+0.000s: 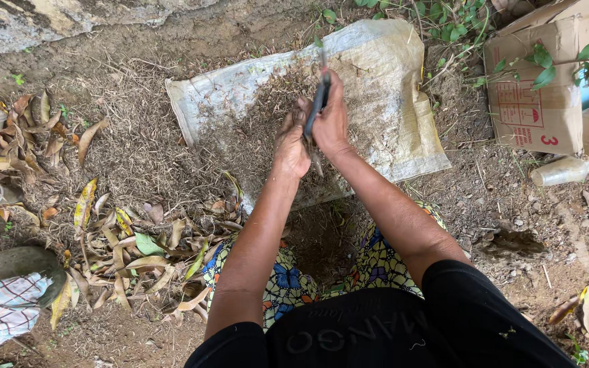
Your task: The person sits on the ground and uses scissors to cut dried plant material into smaller pieces on a white sack. The cut pieces accumulate on the sack as the person continues cutting.
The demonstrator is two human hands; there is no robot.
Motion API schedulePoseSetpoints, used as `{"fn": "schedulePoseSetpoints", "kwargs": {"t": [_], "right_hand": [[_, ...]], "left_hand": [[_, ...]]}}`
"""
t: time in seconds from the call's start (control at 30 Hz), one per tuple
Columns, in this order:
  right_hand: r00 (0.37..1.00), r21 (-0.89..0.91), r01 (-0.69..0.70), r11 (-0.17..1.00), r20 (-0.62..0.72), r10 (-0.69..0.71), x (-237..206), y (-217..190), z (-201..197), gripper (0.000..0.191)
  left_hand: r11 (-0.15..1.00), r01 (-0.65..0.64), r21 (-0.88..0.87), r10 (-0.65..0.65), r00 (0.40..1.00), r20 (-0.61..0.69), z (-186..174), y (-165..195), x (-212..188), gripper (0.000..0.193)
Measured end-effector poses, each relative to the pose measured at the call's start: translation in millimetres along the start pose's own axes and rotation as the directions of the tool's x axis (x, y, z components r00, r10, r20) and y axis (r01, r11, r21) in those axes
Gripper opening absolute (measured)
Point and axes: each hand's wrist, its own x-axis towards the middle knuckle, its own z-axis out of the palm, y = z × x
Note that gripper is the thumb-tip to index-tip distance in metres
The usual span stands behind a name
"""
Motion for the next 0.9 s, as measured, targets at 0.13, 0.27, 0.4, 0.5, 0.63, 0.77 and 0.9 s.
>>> {"fn": "schedulePoseSetpoints", "kwargs": {"t": [0.13,0.27,0.4,0.5,0.63,0.77,0.9], "right_hand": [[0.982,0.518,-0.187,0.835,0.13,0.14,4.7,-5.6,-2.7,0.073],[0.941,0.256,-0.205,0.945,0.319,0.118,14.5,-16.1,-39.4,0.084],[0.761,-0.32,0.011,0.947,0.617,0.199,15.2,-23.1,-84.8,0.095],[0.717,-0.49,0.084,0.868,0.635,0.288,10.3,-23.5,-98.1,0.091],[0.744,-0.462,0.213,0.861,0.648,0.163,7.7,-19.7,-101.2,0.087],[0.757,-0.399,0.235,0.887,0.647,0.09,5.3,-17.1,-98.9,0.088],[0.76,-0.506,0.199,0.839,0.62,0.193,2.8,-18.2,-99.0,0.086]], "left_hand": [[0.978,-0.126,0.167,0.102,0.984,0.145,-2.1,8.8,6.5,0.021],[0.928,-0.198,0.315,0.149,0.974,0.172,2.5,38.9,7.9,0.035],[0.927,-0.226,0.3,0.163,0.962,0.22,5.0,70.3,0.3,0.024],[0.877,-0.281,0.391,0.185,0.947,0.264,3.7,81.8,-1.5,0.011],[0.828,-0.219,0.516,0.085,0.959,0.269,-0.6,81.9,-0.1,0.011],[0.767,-0.206,0.608,0.014,0.952,0.305,0.0,74.5,2.3,0.009],[0.757,-0.18,0.629,-0.015,0.957,0.291,4.9,73.0,-0.8,0.007]]}}
